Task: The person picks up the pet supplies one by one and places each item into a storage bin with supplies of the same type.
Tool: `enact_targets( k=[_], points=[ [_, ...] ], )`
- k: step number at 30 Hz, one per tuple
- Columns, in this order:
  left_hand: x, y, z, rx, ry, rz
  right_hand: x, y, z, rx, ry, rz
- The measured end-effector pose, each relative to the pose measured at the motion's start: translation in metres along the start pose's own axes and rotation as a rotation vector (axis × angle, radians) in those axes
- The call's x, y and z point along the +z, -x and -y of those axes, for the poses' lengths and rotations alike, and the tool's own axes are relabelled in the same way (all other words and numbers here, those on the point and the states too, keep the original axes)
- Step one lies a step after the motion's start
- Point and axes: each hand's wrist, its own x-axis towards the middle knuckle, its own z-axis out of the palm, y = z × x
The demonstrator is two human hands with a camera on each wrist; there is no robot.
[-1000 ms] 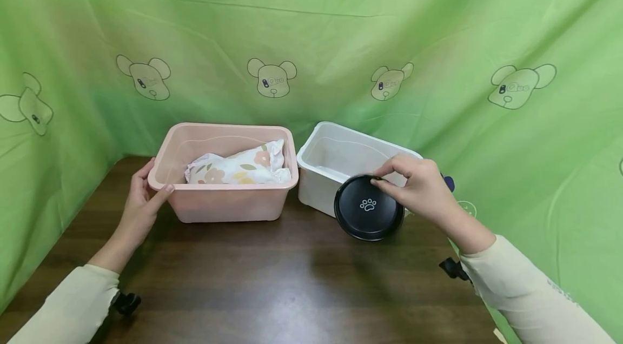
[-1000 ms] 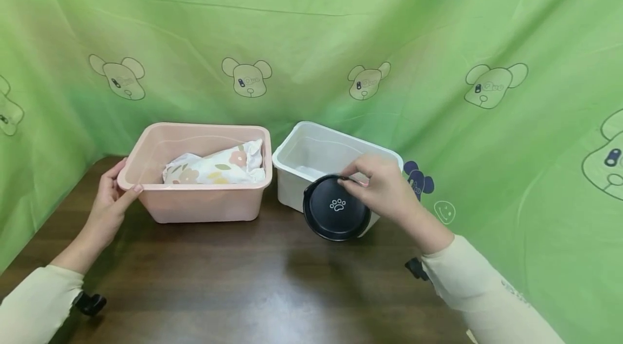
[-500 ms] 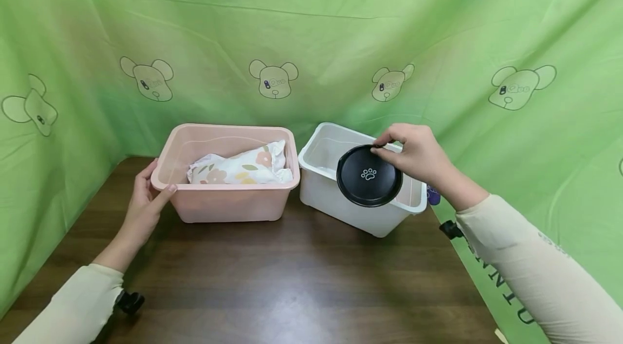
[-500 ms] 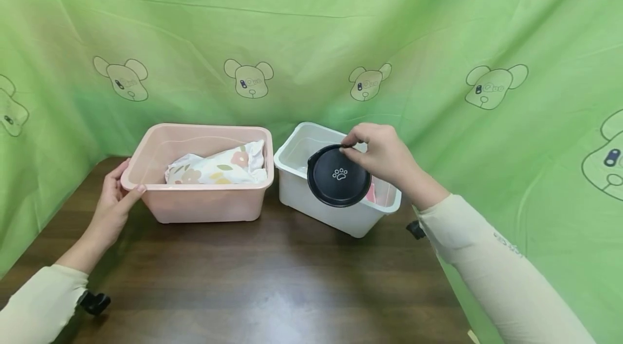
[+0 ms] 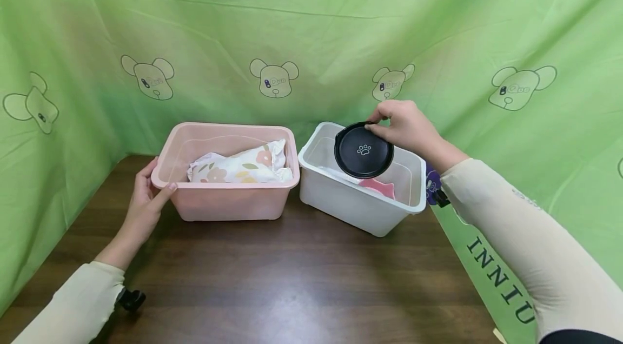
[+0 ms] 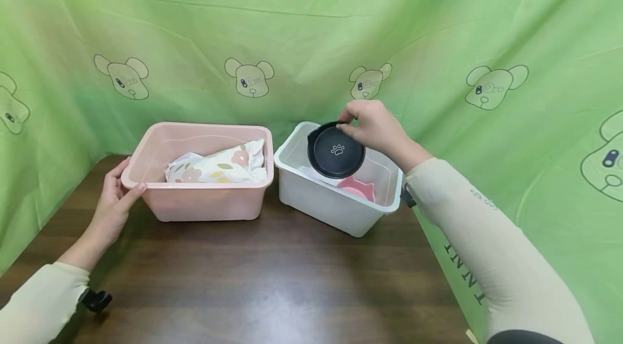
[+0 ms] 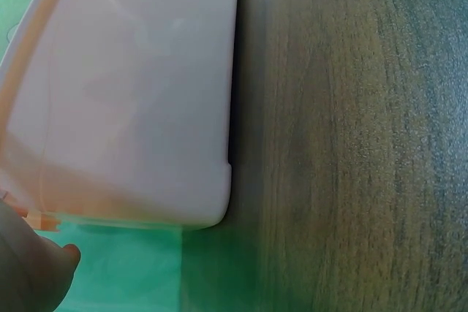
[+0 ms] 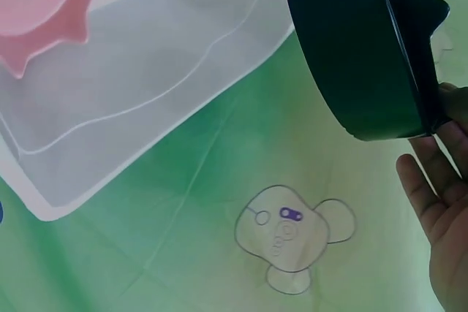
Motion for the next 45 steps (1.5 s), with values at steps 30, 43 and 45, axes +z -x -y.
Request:
enact_targets(
  k=[30, 43, 45],
  points=[
    [0.001, 0.000, 0.002, 0.007, 0.009, -0.004, 0.110, -0.026, -0.054, 0.088, -0.162, 0.257],
    [0.001, -0.001, 0.003, 0.002, -0.007, -0.003, 0.148, -0.013, -0.060, 0.136, -0.230, 0.354],
    [0.001, 0.001, 0.003, -0.001, -0.005, -0.003, 0.152, -0.012, -0.062, 0.118, -0.231, 0.376]
  ],
)
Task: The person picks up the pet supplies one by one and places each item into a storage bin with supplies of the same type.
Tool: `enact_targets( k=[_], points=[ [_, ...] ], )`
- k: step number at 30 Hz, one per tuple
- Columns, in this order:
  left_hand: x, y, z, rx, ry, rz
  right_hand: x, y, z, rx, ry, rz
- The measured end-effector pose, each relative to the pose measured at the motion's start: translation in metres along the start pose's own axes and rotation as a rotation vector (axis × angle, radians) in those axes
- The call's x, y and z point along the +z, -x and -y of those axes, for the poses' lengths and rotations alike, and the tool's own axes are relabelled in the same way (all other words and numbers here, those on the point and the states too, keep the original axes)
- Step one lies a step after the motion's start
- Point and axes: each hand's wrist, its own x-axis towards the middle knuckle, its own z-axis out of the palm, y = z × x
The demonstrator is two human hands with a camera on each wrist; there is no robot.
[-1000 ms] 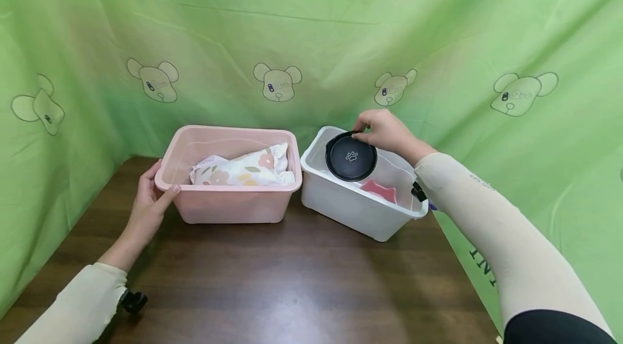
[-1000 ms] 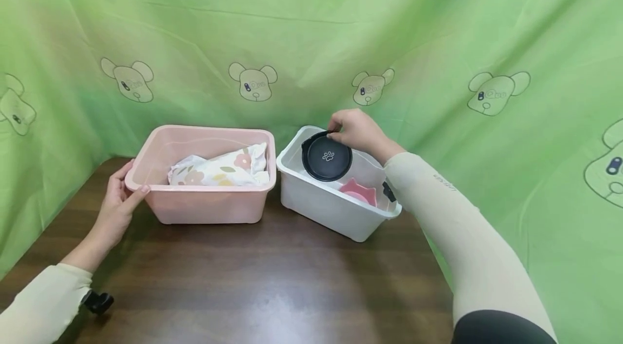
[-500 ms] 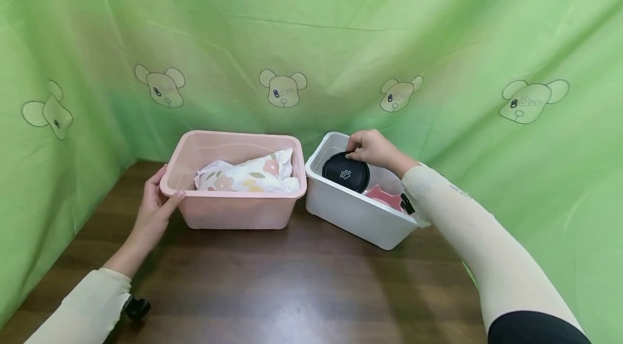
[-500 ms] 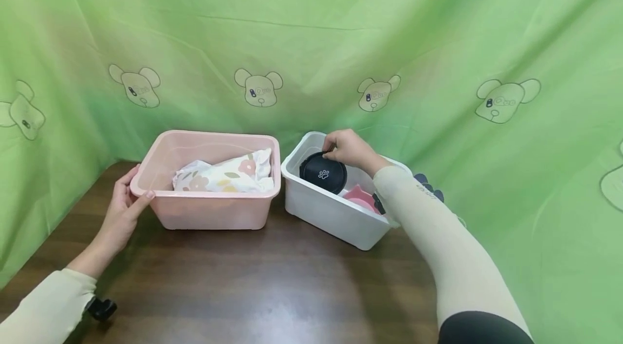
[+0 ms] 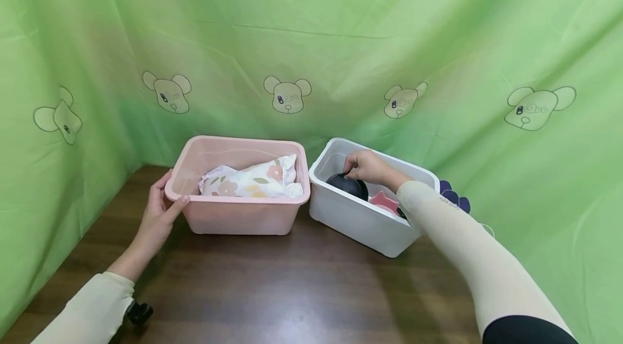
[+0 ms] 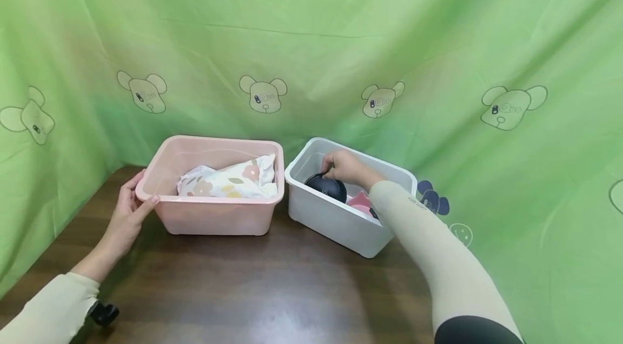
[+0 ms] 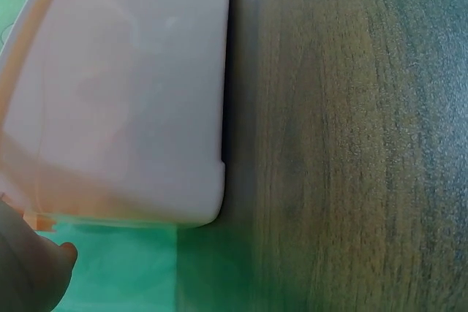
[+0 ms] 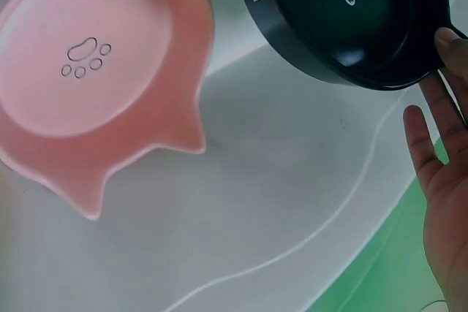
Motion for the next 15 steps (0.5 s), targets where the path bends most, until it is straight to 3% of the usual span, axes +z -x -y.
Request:
enact_targets(
  k=[4, 15],
  points=[
    [0.0003, 0.0030, 0.0006, -0.006, -0.002, -0.008, 0.0066, 0.0008, -0.0043, -0.017, -0.005, 0.036],
    [0.0001, -0.0002, 0.0027, -0.005, -0.021, -0.010, 0.0104, -0.0017, -0.0108, 0.032, -0.007, 0.049]
  ],
)
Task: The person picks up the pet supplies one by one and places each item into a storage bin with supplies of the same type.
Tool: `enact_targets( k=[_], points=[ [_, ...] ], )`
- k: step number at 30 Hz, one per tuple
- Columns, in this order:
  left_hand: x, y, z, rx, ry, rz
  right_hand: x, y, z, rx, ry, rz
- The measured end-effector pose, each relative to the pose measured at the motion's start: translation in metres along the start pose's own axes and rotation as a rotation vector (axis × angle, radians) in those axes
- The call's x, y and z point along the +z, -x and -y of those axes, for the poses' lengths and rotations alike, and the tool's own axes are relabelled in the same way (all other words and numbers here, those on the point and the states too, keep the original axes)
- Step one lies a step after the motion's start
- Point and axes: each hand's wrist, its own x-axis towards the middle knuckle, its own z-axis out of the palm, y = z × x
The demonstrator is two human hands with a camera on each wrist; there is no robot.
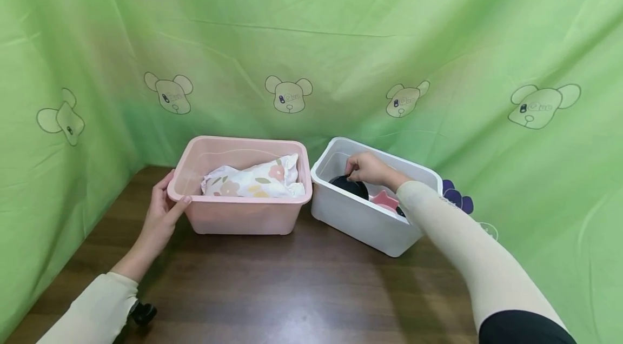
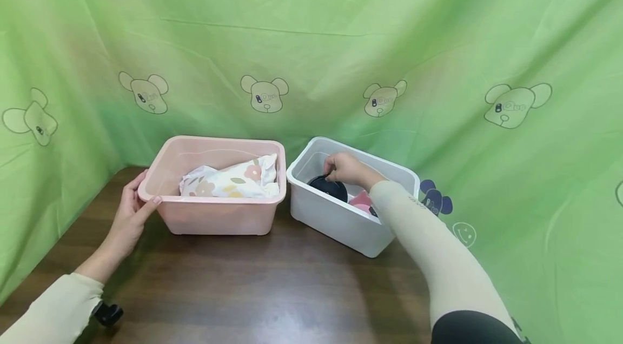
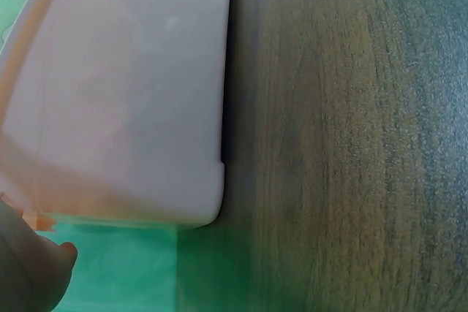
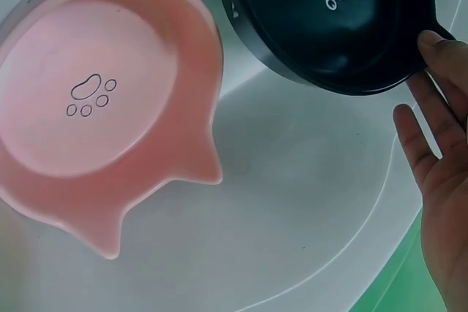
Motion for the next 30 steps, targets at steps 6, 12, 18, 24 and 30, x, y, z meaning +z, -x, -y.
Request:
enact_targets(
  k=[6, 12, 18, 24, 30],
  points=[
    [0.001, 0.001, 0.000, -0.008, -0.015, 0.011, 0.004, -0.001, -0.002, 0.012, 0.004, 0.022],
    [-0.001, 0.001, -0.001, -0.007, -0.022, 0.004, -0.003, 0.000, 0.002, 0.027, -0.051, 0.044],
    [-0.001, -0.001, -0.003, -0.009, -0.035, 0.018, -0.019, 0.003, 0.004, 0.051, -0.106, 0.032],
    [0.000, -0.001, -0.006, -0.024, -0.066, 0.015, -0.038, 0.007, 0.007, 0.014, -0.039, 0.025],
    [-0.003, -0.001, -0.010, -0.042, -0.140, 0.023, -0.056, 0.015, 0.016, -0.005, 0.019, 0.007]
  ],
)
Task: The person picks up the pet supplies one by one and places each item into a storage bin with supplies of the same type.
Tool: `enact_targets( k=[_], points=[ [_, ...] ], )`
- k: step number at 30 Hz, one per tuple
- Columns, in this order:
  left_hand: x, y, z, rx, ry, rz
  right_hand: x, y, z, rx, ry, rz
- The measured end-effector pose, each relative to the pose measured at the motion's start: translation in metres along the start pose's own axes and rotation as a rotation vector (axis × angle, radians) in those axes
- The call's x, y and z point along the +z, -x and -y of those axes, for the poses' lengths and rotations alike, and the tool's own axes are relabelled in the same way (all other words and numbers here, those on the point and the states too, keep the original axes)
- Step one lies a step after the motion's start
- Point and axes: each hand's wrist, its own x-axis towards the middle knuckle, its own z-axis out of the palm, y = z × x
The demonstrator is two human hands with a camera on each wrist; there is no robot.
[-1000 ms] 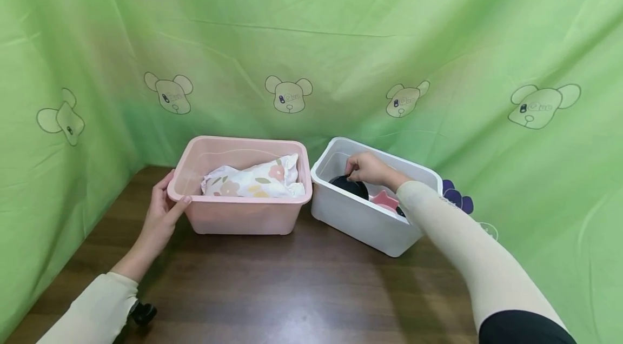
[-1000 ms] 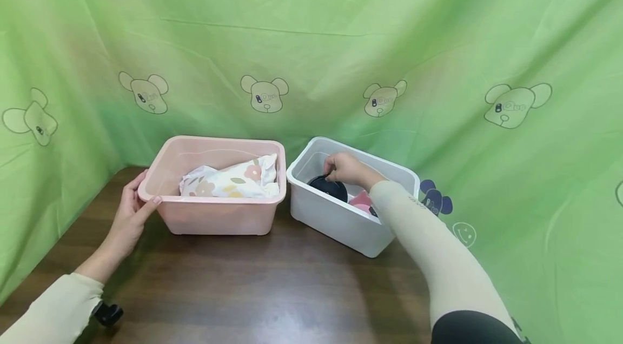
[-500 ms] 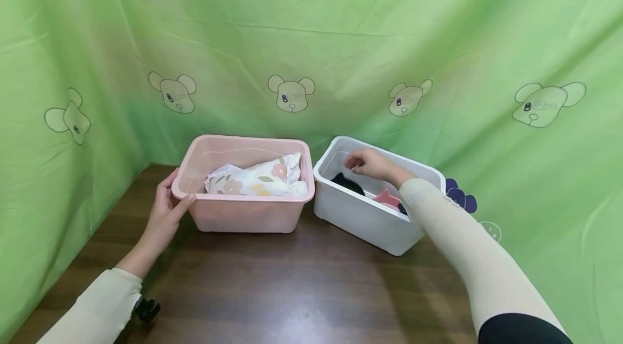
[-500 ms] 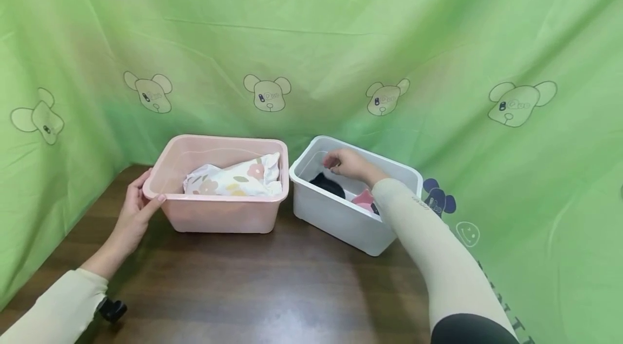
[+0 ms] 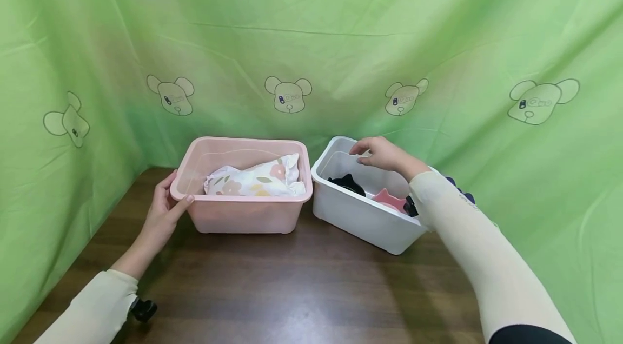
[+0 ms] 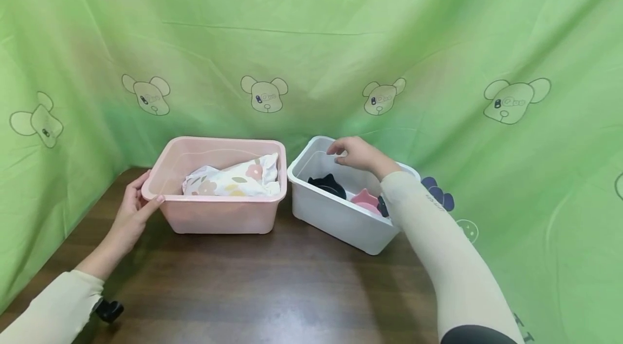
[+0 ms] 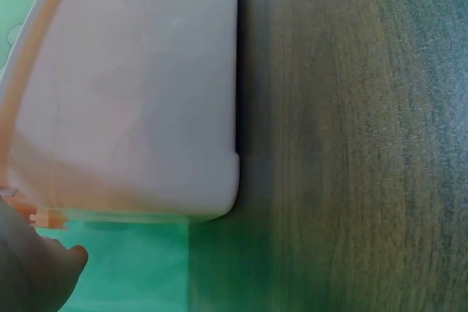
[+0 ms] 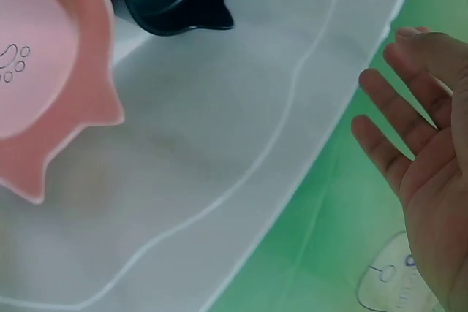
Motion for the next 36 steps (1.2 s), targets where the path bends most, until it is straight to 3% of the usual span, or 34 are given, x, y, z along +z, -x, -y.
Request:
enact_targets(
  k=[16, 27, 36],
  points=[
    [-0.014, -0.005, -0.014, -0.040, -0.384, 0.062, -0.030, 0.027, 0.021, 0.019, 0.035, -0.125],
    [-0.022, -0.010, -0.028, -0.084, -0.526, 0.115, -0.035, 0.050, 0.022, 0.045, 0.012, -0.182],
    [-0.027, -0.008, -0.033, -0.095, -0.607, 0.127, -0.038, 0.084, 0.029, 0.074, -0.016, -0.254]
  ],
)
